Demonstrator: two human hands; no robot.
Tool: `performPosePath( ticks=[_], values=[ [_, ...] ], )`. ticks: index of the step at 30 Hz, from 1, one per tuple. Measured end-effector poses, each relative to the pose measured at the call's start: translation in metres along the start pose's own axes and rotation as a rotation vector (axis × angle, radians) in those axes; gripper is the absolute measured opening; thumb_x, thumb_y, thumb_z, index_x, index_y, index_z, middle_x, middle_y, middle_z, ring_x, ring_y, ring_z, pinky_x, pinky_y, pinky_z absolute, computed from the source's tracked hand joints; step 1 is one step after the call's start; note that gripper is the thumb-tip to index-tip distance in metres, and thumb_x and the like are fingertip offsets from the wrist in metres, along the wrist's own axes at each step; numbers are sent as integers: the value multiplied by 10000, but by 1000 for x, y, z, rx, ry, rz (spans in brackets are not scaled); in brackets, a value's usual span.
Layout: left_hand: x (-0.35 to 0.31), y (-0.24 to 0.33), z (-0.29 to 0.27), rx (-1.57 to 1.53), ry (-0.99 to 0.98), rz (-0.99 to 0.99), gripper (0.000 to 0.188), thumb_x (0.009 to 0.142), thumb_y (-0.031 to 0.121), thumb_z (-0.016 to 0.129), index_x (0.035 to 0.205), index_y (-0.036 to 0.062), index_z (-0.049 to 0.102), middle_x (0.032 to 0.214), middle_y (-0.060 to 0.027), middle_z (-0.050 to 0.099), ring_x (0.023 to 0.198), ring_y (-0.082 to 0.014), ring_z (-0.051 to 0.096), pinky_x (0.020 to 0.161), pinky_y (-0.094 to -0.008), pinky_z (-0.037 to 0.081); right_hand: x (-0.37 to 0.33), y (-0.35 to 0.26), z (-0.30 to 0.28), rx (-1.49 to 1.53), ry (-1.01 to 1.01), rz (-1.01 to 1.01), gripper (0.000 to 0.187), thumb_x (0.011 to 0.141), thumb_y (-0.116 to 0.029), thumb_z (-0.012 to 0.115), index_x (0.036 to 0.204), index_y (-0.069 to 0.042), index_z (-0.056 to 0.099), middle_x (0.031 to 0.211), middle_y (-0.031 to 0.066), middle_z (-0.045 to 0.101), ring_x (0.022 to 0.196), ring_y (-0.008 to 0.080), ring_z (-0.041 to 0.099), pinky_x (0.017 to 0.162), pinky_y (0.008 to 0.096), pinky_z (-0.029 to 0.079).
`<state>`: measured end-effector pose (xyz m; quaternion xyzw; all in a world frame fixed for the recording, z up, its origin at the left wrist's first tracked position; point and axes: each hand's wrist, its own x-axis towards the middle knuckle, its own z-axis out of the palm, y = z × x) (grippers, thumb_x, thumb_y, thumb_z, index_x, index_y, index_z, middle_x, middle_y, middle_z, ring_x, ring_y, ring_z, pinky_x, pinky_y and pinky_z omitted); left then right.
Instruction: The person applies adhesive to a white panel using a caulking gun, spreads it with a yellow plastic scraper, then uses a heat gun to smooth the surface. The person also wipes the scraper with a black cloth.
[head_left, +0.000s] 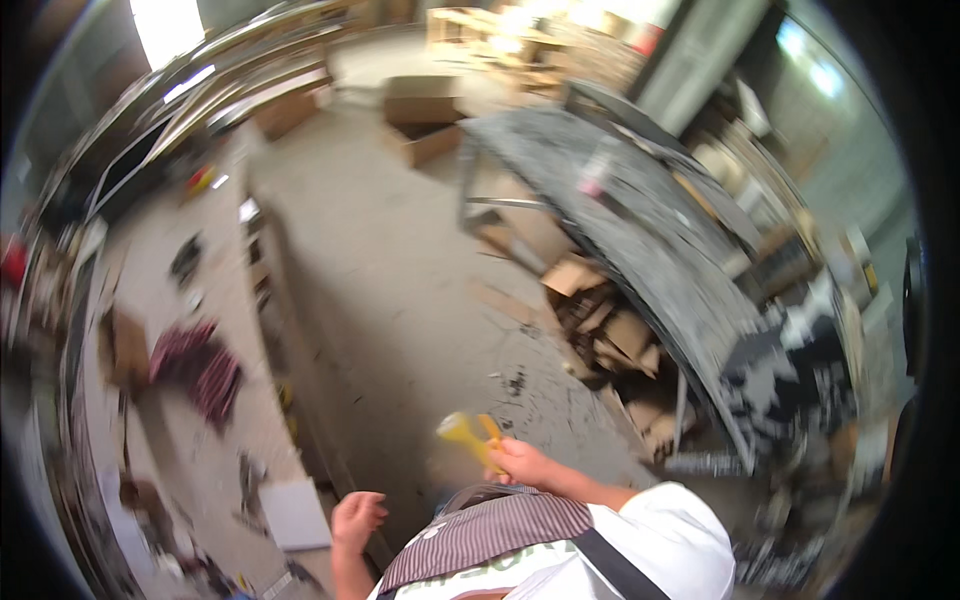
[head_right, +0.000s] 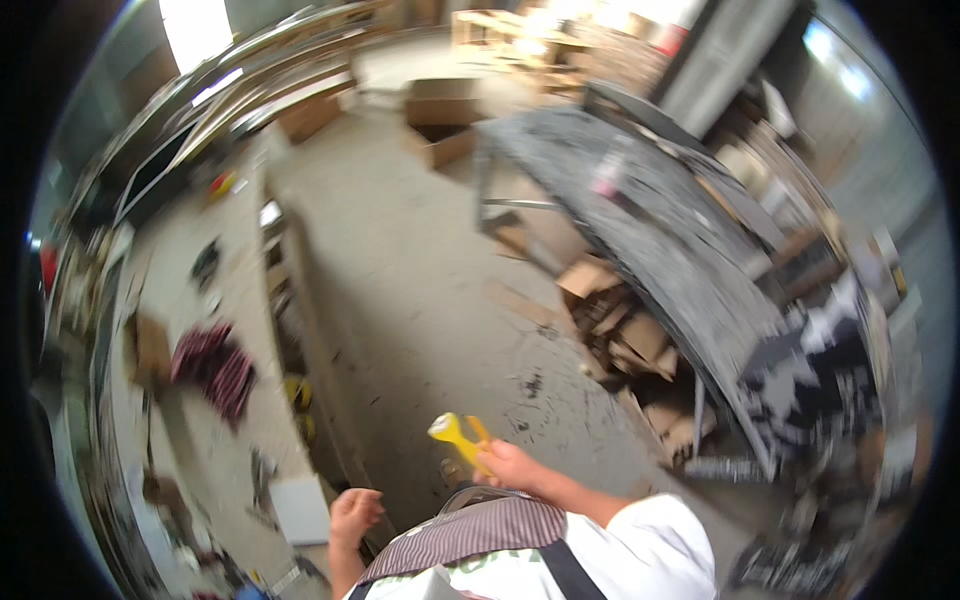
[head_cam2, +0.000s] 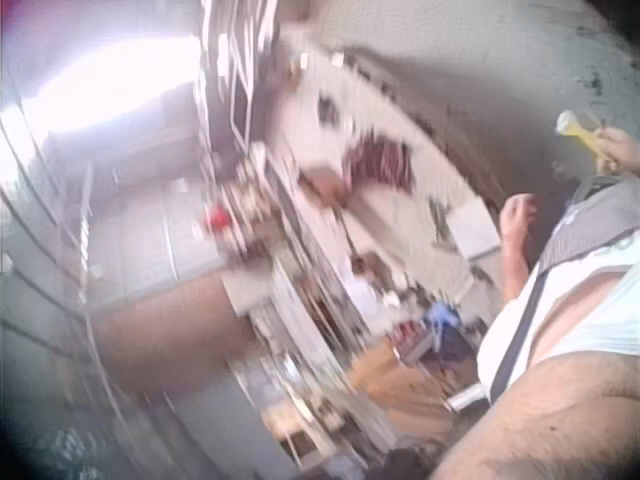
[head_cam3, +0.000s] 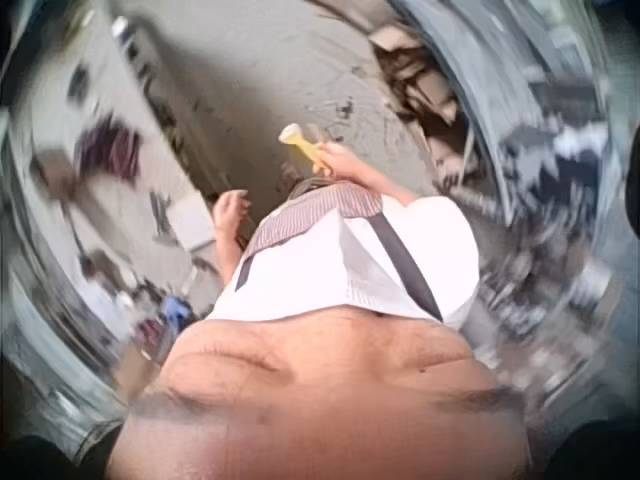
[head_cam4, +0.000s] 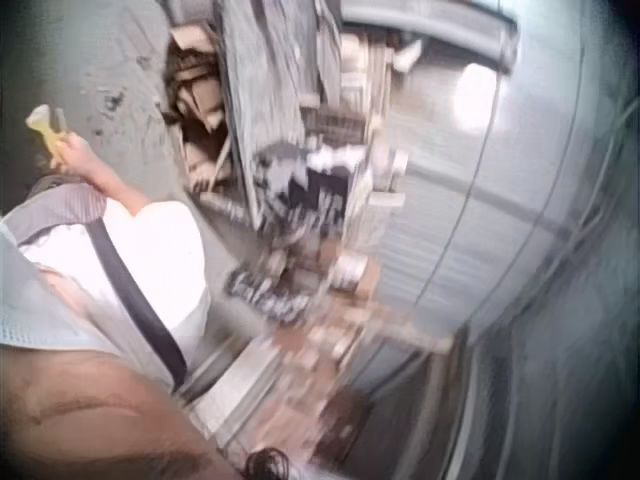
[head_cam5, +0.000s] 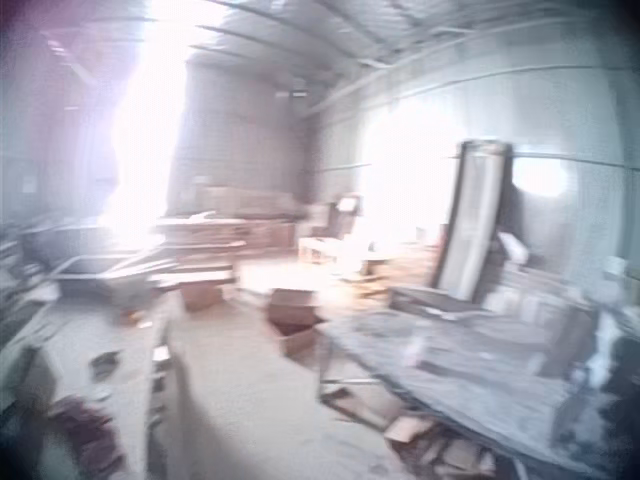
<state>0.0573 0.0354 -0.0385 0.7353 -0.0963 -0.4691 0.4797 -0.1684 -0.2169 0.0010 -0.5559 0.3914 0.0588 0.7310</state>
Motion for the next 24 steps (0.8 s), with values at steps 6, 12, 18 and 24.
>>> performPosePath(
  ticks=[6,12,18,24],
  values=[
    [8,36,163,-139,-862,261,434,1003,172,483,1394,5,396,1205,-69,583,1117,-146,531,967,-281,411,-67,37,-11,315,-11,-253,318,1007,-274,434,1244,-68,481,798,-2,599,539,20,429,475,173,360],
    [-48,33,283,257,-1143,37,328,1007,220,488,1242,-8,520,1058,-39,600,942,-132,552,862,-273,436,-172,136,-47,735,-66,-285,267,942,-110,491,1208,-101,475,692,-29,475,506,22,359,433,178,262],
    [-150,-22,411,418,-1360,82,334,985,186,525,1250,-17,535,1188,-88,603,1051,-158,558,926,-308,440,-333,220,-83,1072,50,-419,56,887,-21,514,869,-73,512,660,-30,421,547,40,373,477,200,253],
    [-258,-33,566,428,-1489,332,318,1019,271,422,992,-4,580,979,-132,652,827,-150,568,735,-254,467,-434,340,-112,883,427,-540,352,908,-92,533,1255,-37,517,815,12,558,653,64,448,554,196,362]
  ],
)
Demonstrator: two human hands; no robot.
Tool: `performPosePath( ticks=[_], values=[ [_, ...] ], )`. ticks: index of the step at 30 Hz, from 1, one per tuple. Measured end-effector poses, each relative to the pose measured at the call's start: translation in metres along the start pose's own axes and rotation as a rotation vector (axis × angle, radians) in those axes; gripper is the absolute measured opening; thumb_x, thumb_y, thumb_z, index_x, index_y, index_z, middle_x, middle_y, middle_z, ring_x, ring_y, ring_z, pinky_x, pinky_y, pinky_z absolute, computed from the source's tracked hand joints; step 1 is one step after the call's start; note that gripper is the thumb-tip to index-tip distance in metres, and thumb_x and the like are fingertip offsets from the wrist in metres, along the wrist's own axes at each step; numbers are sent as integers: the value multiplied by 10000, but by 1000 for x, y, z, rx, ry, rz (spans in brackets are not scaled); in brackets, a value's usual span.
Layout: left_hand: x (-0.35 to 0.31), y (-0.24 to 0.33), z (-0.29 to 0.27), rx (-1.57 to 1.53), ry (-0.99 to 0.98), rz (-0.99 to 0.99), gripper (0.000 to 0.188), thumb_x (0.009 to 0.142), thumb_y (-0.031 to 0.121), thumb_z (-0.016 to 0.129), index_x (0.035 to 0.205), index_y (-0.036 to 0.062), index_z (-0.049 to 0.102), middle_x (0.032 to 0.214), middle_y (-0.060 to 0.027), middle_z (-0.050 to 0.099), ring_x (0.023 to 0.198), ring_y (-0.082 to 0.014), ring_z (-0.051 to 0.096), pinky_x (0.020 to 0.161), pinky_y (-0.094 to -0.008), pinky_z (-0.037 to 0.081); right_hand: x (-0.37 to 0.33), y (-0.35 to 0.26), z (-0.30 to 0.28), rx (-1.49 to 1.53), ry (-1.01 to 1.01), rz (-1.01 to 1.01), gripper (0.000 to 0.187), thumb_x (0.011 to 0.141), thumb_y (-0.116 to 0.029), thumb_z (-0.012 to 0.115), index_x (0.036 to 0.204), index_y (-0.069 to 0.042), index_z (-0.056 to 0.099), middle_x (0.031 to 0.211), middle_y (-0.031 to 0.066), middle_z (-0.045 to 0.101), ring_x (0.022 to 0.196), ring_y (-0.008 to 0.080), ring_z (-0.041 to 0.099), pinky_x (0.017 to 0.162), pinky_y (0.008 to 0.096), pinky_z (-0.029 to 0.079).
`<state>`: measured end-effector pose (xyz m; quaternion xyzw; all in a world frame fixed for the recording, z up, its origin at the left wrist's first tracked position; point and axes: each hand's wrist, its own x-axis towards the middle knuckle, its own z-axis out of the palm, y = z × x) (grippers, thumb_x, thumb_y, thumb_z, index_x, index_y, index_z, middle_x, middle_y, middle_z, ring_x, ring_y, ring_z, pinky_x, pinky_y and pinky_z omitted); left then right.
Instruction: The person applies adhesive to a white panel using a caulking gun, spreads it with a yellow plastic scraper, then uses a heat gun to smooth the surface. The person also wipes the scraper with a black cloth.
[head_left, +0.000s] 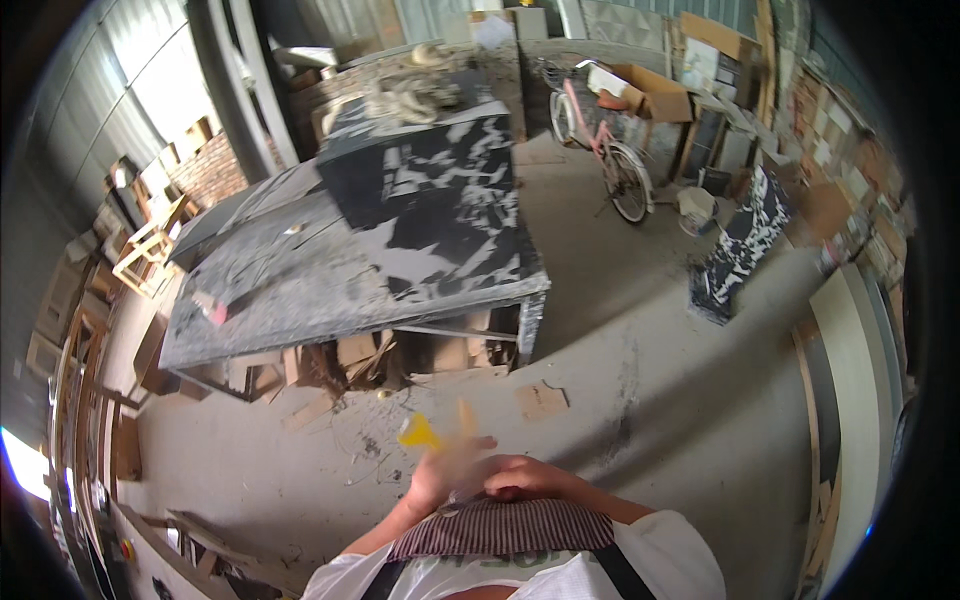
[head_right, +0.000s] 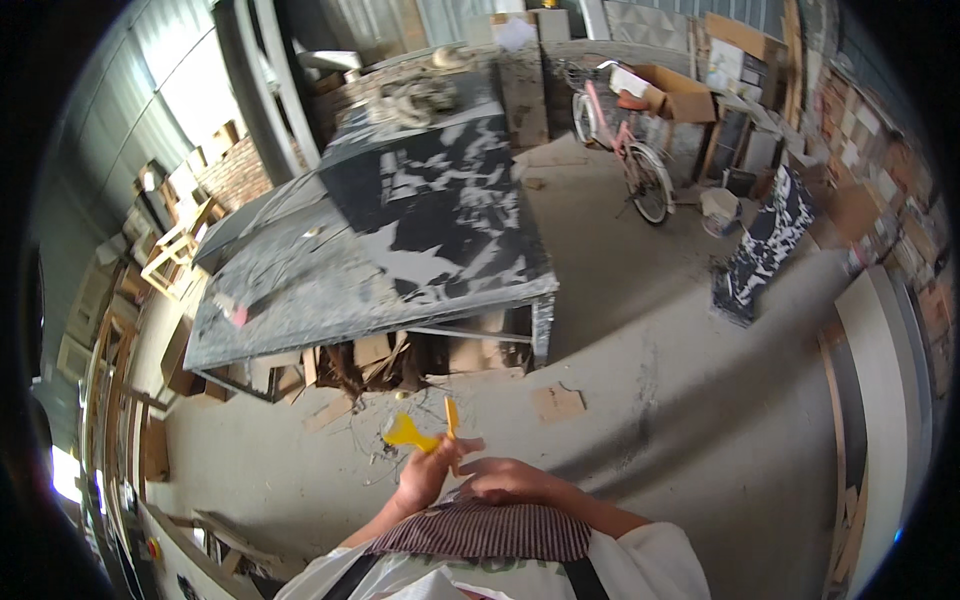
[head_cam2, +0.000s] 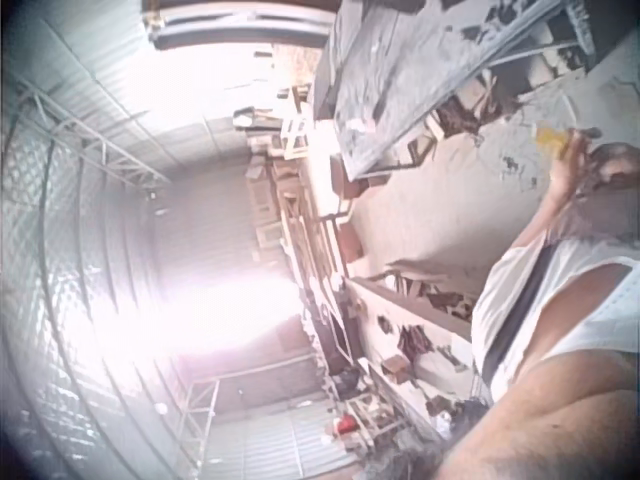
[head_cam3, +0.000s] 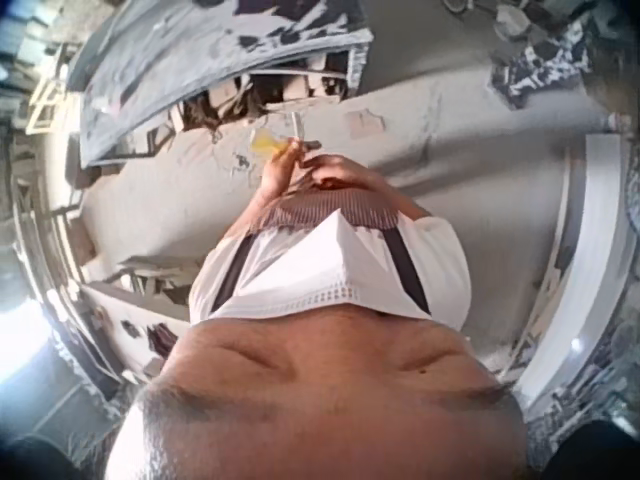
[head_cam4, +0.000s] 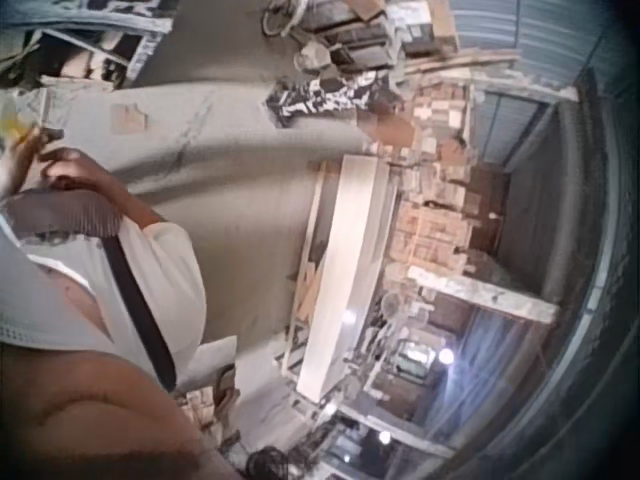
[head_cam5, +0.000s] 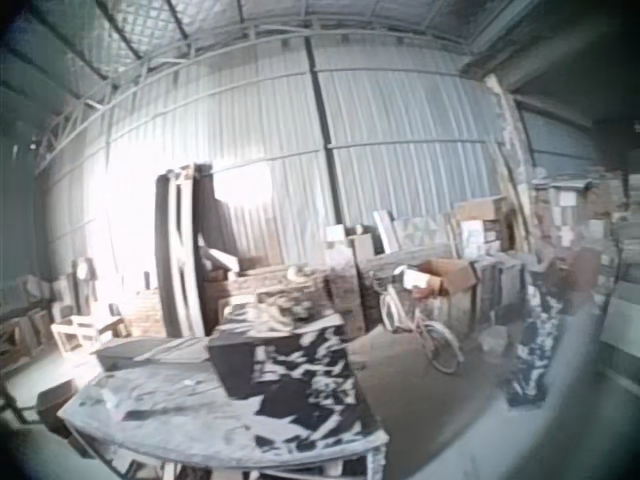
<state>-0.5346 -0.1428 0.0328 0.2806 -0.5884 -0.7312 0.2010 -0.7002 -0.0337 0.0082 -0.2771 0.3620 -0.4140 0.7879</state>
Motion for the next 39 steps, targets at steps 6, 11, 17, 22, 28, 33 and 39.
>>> performPosePath(
  ticks=[6,11,17,22,28,33,39],
  values=[
    [141,-25,61,-98,-175,-137,266,1022,257,415,904,50,533,596,15,433,477,-108,362,482,-278,348,-61,-1,-113,493,359,-145,249,923,-102,515,1150,-4,537,935,68,609,681,105,494,568,220,404],
    [269,-45,133,138,-233,-6,237,1013,251,453,945,46,550,604,26,415,504,-89,381,489,-260,327,-108,-50,-221,478,526,-175,225,925,-71,490,1137,-13,534,923,71,583,673,114,499,557,227,412],
    [422,-23,208,-338,-240,-229,196,996,215,488,1025,35,560,688,19,485,575,-82,440,535,-245,371,-174,-176,-332,515,836,-346,148,927,-46,494,1057,-2,548,752,53,550,603,118,474,507,236,380],
    [529,23,267,-115,-217,-263,217,1003,238,471,1008,42,563,707,16,489,605,-89,451,557,-252,386,-198,-229,-434,515,785,-295,124,943,-72,484,1034,-14,545,580,5,407,479,105,360,427,265,283],
    [644,37,278,-140,-41,-298,251,991,290,500,1003,49,570,707,20,471,620,-92,434,580,-250,386,-201,-280,-583,449,736,-222,116,908,-164,533,839,-72,546,586,13,425,500,132,383,451,279,324],
    [727,43,277,-208,260,-265,235,971,301,524,997,75,580,694,31,476,601,-81,433,554,-257,378,-174,-412,-702,315,627,-149,127,911,-154,507,835,-59,546,652,36,509,535,150,461,487,290,377],
    [756,94,268,-375,546,-194,255,982,312,503,997,69,579,672,29,474,580,-81,423,543,-253,363,-57,-581,-791,-43,322,-28,226,926,-104,487,1102,-11,594,917,100,646,800,194,614,682,303,492]
  ],
)
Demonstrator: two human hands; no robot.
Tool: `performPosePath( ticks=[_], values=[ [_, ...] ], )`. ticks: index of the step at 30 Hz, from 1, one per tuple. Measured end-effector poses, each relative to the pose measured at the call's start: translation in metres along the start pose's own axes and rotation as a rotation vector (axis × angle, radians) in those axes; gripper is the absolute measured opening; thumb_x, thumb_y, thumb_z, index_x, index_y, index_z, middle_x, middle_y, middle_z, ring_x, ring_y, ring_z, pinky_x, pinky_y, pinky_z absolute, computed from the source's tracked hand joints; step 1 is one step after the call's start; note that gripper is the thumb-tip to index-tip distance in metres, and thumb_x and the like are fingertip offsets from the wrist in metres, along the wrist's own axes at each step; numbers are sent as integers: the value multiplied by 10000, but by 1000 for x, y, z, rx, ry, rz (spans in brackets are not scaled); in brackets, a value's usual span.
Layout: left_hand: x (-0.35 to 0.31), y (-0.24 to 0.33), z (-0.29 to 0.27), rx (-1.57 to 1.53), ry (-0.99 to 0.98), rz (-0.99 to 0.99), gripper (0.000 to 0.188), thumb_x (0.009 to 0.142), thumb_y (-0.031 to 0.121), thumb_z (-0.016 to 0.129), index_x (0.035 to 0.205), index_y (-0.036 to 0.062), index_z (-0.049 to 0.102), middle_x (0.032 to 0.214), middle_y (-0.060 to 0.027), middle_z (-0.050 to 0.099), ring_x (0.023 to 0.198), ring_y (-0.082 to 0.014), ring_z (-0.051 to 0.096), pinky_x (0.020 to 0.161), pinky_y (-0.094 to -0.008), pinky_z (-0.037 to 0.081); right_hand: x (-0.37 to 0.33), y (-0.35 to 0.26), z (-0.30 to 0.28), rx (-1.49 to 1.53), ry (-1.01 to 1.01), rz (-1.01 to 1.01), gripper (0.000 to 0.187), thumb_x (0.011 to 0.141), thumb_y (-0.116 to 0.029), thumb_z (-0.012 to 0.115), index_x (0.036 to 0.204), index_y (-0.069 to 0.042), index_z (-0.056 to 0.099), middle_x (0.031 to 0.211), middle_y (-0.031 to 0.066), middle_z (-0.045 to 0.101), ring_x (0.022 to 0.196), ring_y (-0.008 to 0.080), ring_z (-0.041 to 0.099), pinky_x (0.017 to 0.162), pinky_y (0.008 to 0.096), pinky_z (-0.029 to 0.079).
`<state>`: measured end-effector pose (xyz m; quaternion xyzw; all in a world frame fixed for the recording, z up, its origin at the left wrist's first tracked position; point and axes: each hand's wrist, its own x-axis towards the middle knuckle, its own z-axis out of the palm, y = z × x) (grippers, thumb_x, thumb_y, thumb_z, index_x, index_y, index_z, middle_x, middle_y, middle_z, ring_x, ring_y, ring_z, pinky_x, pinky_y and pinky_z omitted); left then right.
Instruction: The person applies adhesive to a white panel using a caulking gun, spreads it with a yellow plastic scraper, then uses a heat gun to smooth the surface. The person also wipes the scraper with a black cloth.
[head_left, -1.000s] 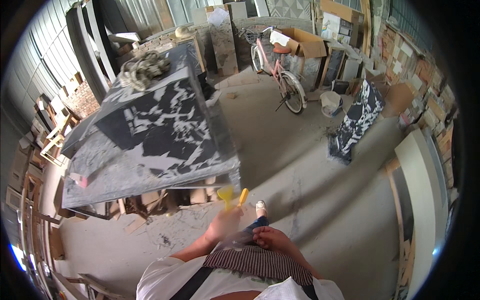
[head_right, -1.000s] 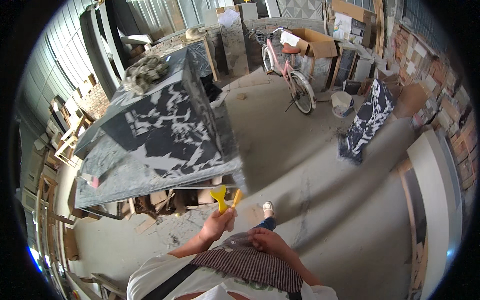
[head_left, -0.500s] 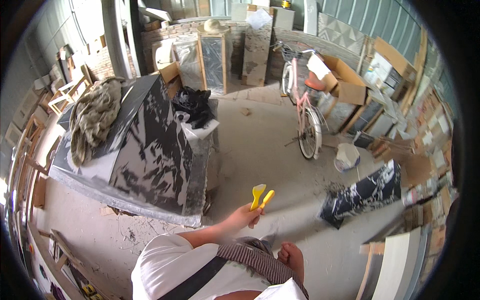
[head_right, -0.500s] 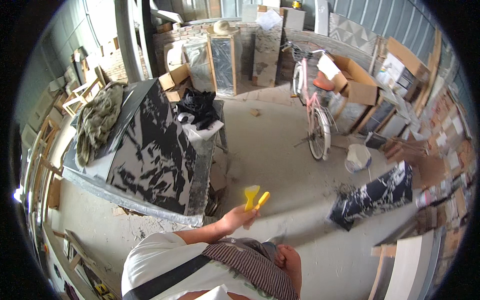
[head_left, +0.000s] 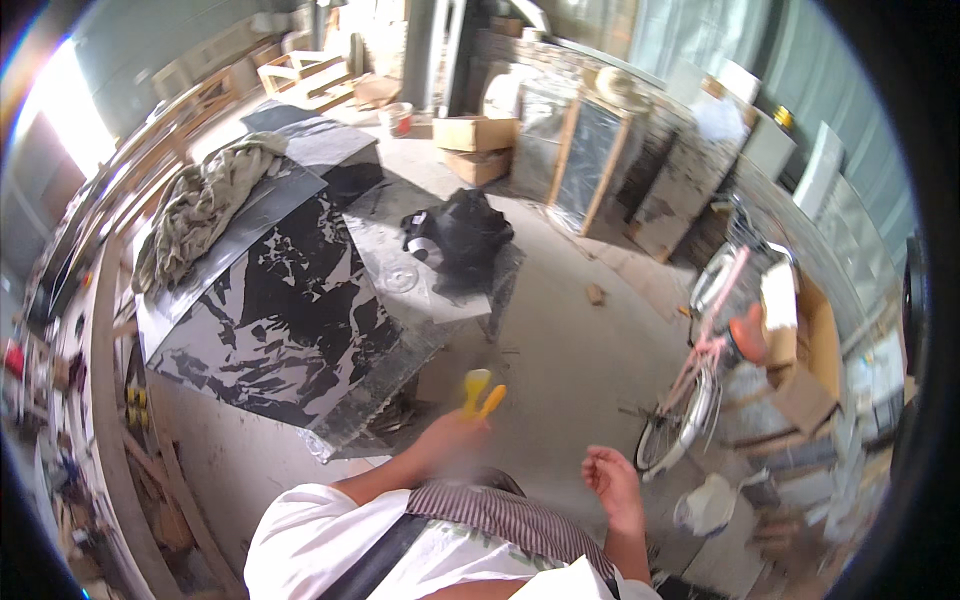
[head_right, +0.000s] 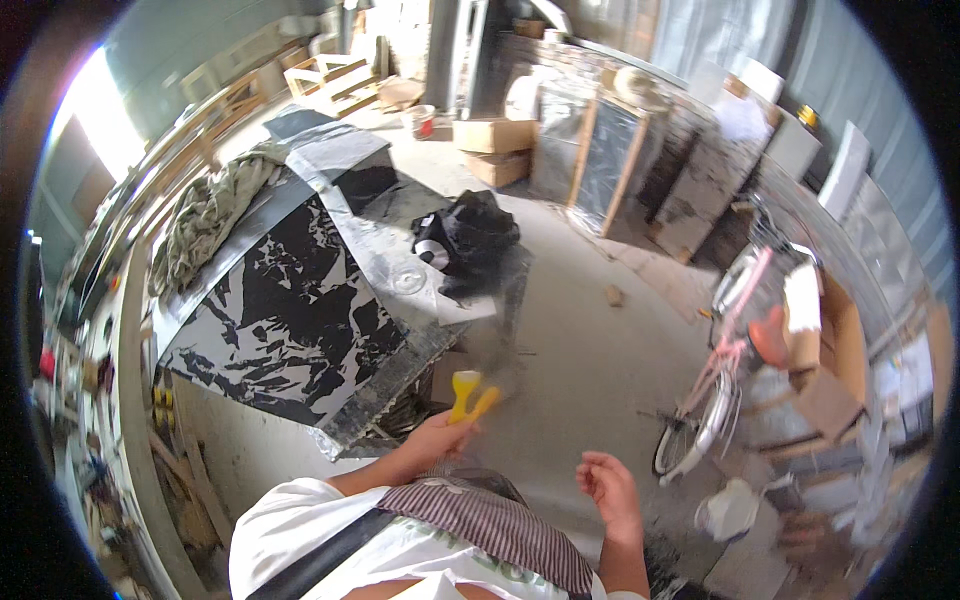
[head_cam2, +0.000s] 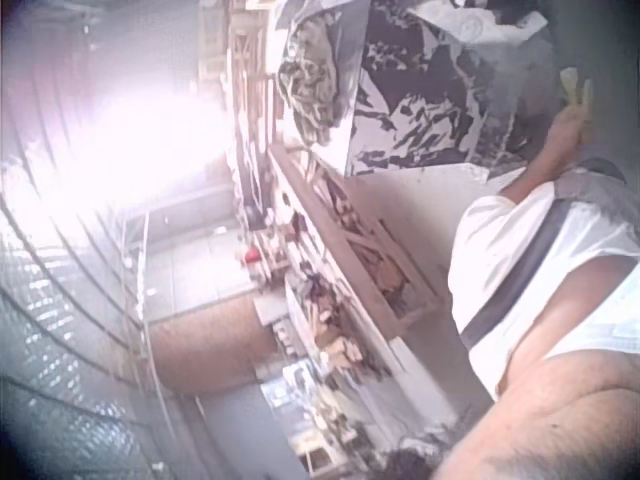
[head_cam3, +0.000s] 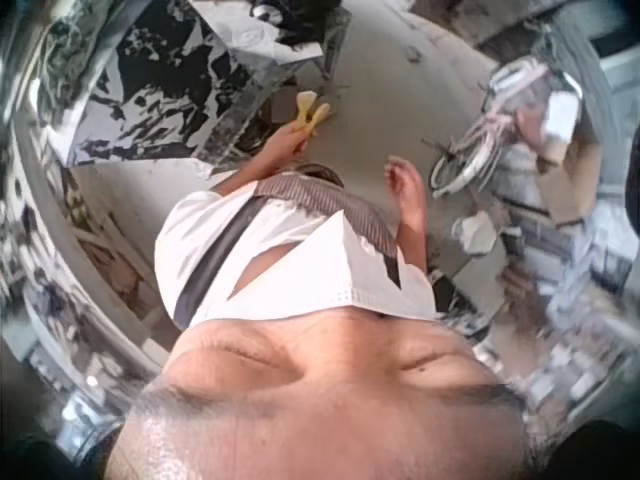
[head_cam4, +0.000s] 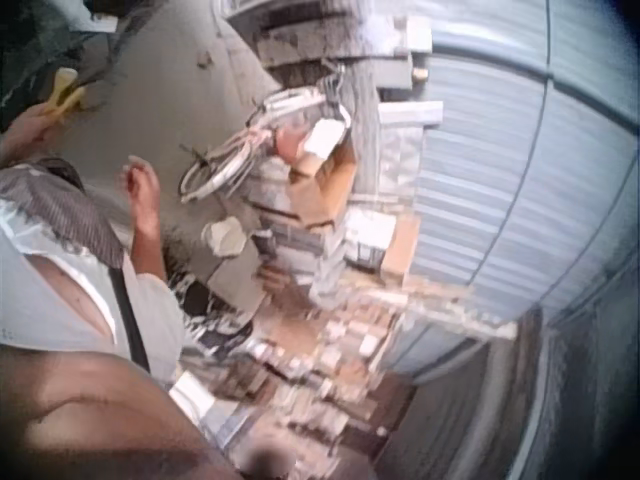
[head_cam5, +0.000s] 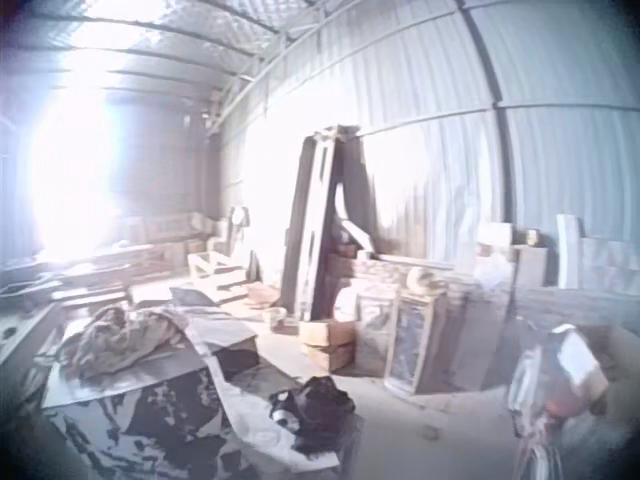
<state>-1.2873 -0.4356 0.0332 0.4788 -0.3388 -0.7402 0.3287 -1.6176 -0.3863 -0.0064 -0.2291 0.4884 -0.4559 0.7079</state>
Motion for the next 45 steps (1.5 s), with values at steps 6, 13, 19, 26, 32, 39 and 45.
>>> performPosePath(
  ticks=[6,13,19,26,32,39,45],
  values=[
    [57,16,-17,-11,367,22,279,995,307,474,998,46,574,637,15,473,554,-91,426,531,-250,374,166,-76,51,-57,-391,57,370,943,-119,484,1285,18,512,1238,147,595,1143,236,571,937,362,469],
    [145,52,-23,-111,504,135,290,1006,300,454,1024,40,582,619,23,471,530,-74,438,505,-232,366,328,-144,153,-63,-663,137,378,938,-99,418,1292,12,493,1261,130,572,1165,229,552,966,384,457],
    [169,65,-22,-273,773,134,278,1008,282,454,1042,41,588,619,26,470,533,-69,435,507,-231,366,500,-143,237,-6,-524,352,449,946,-187,508,1337,22,441,1251,120,542,1156,235,509,1002,381,402],
    [215,99,23,-557,1183,349,276,1009,265,456,1051,29,595,600,25,445,507,-64,396,491,-227,334,655,-62,325,-120,-423,667,244,862,-46,425,1035,-37,597,1072,115,601,1011,292,572,942,459,449],
    [261,147,57,-522,1320,456,271,1008,249,464,1057,6,573,609,10,452,505,-73,412,512,-228,376,649,-69,336,35,-1052,1077,254,935,-242,528,1117,-79,596,1049,75,623,970,217,605,847,339,511],
    [325,185,41,-488,1403,488,279,997,295,498,999,30,583,593,35,441,493,-51,396,478,-220,345,619,-113,333,-45,-1279,1149,259,950,-260,511,1123,-82,587,1061,66,608,985,203,585,866,322,492],
    [377,181,8,-493,1549,471,250,988,302,515,938,69,588,597,59,441,469,-39,373,436,-206,301,617,-128,322,-81,-1314,1169,265,962,-274,497,1129,-85,579,1071,59,595,997,190,569,882,307,476]
  ],
)
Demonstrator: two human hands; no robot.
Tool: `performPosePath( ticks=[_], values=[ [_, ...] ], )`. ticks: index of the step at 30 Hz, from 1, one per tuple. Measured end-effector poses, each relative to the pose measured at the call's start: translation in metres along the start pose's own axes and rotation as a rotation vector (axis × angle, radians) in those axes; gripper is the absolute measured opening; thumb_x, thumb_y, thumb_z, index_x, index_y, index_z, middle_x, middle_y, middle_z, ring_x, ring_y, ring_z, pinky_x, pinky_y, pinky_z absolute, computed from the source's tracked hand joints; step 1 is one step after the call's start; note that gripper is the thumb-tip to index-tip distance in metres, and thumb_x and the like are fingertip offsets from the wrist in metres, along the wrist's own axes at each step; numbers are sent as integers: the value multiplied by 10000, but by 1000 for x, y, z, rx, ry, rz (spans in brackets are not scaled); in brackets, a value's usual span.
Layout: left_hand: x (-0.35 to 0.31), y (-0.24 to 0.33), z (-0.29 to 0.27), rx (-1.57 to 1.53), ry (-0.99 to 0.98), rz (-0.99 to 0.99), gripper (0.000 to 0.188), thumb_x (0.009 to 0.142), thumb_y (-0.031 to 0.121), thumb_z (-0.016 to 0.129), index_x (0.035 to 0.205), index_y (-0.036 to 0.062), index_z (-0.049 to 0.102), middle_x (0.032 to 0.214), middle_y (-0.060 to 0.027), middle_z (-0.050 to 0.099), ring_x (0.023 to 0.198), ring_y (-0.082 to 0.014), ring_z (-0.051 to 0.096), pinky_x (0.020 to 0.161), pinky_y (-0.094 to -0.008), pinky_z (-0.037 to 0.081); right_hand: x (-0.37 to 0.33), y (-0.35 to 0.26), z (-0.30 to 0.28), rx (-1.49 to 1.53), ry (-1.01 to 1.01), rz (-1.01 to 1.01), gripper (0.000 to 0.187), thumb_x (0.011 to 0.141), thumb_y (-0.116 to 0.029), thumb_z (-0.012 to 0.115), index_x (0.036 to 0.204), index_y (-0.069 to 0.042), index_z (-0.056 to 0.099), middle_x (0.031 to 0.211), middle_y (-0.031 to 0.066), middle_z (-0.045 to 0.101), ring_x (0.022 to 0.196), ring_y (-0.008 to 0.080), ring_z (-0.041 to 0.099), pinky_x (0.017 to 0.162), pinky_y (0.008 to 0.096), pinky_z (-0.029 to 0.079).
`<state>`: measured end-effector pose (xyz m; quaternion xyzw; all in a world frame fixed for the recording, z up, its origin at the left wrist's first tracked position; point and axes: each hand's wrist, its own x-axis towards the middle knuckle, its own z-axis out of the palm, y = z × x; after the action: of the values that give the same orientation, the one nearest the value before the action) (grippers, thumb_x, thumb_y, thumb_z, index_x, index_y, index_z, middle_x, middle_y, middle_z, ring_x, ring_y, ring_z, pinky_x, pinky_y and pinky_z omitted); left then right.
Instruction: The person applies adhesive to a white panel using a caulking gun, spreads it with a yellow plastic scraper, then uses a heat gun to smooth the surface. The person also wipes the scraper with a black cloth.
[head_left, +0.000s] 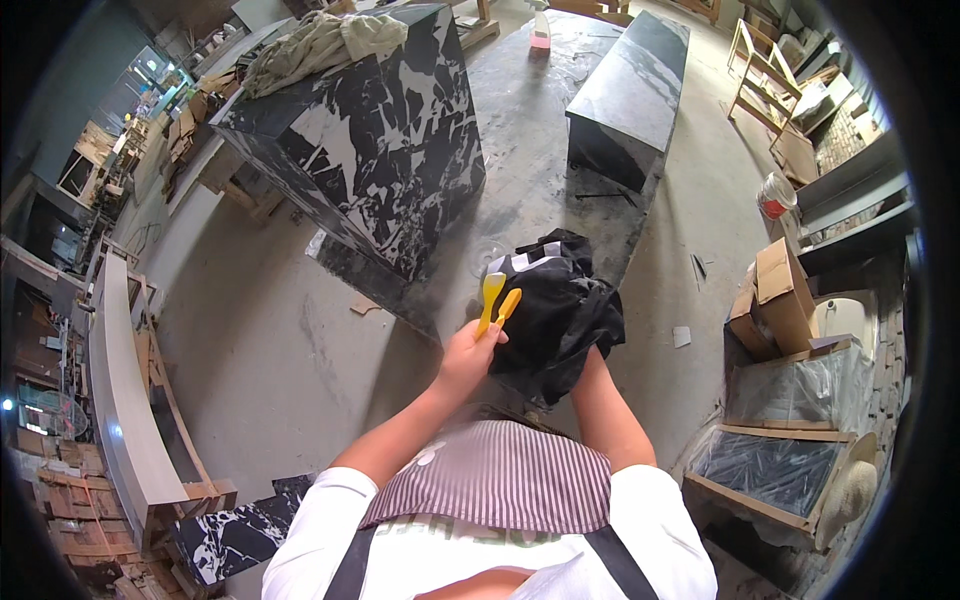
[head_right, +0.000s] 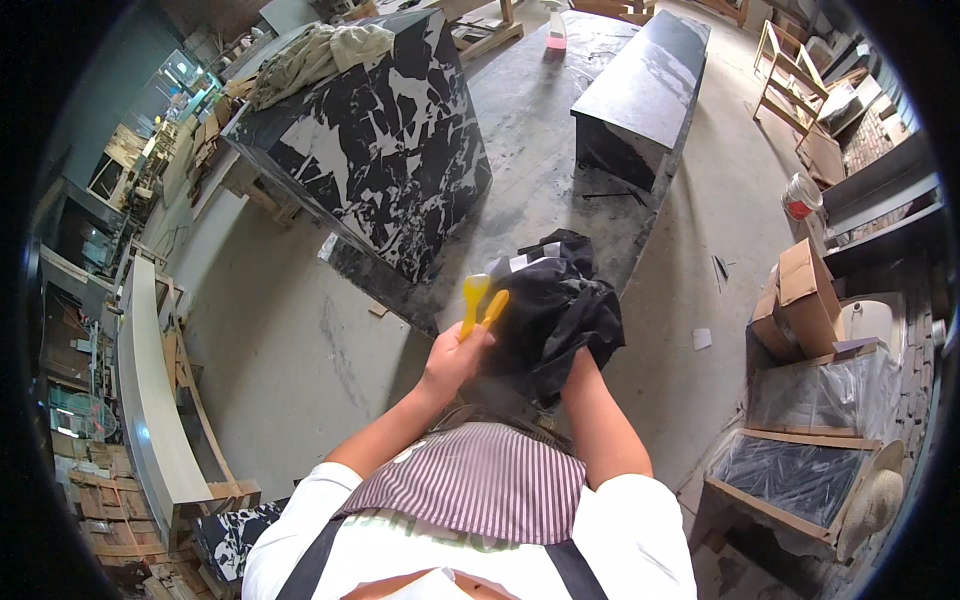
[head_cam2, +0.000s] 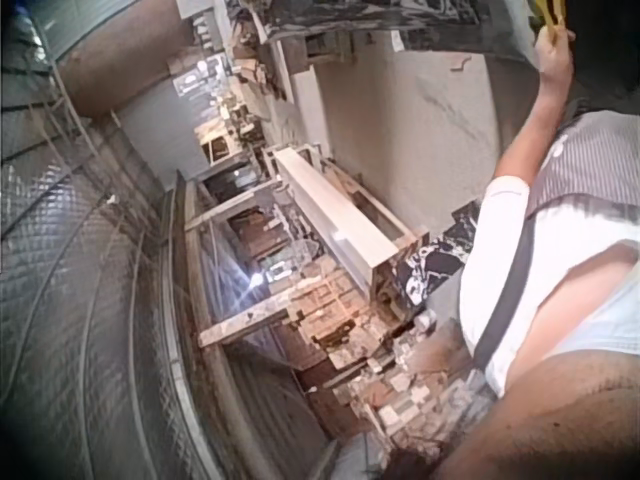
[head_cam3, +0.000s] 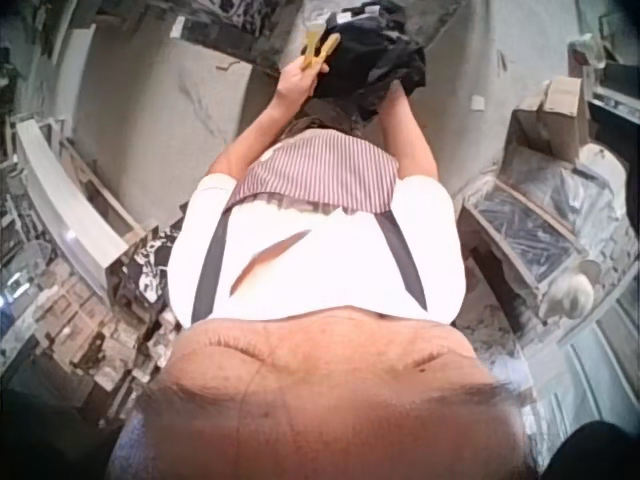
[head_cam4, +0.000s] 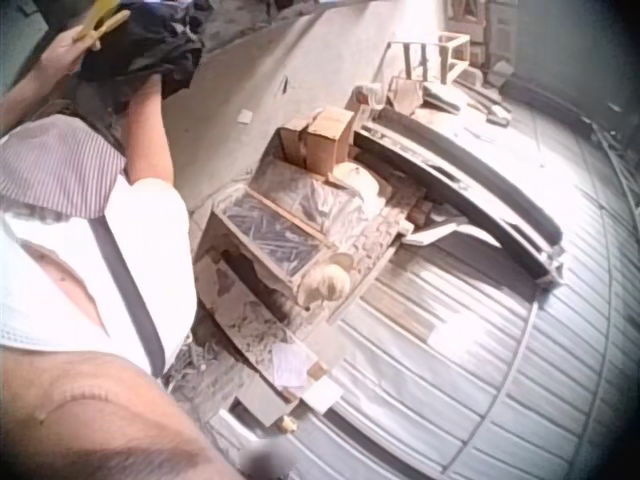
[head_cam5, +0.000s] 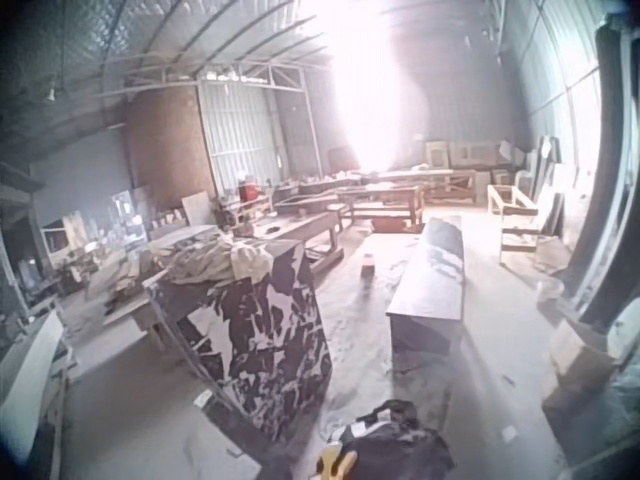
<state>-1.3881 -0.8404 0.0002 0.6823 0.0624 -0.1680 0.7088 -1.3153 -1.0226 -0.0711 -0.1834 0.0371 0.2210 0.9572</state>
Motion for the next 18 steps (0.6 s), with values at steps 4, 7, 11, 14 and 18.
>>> performPosePath(
  ticks=[4,7,11,14,18],
  values=[
    [23,-22,19,204,137,209,288,983,268,512,857,28,608,660,16,541,595,-111,511,568,-280,421,-8,2,2,-7,15,-1,270,970,-284,488,1133,-87,574,1078,53,587,1005,182,558,893,297,465],
    [29,-25,27,367,186,286,306,978,271,520,824,20,607,731,2,596,678,-133,546,640,-307,444,-12,5,1,-16,27,-11,273,976,-292,481,1136,-89,570,1083,49,581,1011,175,550,901,290,456],
    [22,-22,32,283,203,305,276,969,256,538,826,26,589,684,2,539,648,-92,480,603,-287,418,-14,10,0,-10,32,3,278,984,-302,471,1139,-91,565,1090,44,572,1020,167,538,912,280,445],
    [22,-23,34,217,184,283,265,961,248,555,812,29,566,653,6,489,638,-76,436,579,-281,398,-16,11,2,-9,39,-2,282,991,-309,464,1142,-92,561,1095,40,566,1026,161,530,920,273,437],
    [27,-33,32,241,187,295,291,957,263,558,792,26,532,636,-17,461,626,-86,418,565,-297,388,-18,20,7,-37,55,-30,287,999,-319,455,1146,-95,556,1102,35,557,1034,152,519,931,263,426]
  ],
)
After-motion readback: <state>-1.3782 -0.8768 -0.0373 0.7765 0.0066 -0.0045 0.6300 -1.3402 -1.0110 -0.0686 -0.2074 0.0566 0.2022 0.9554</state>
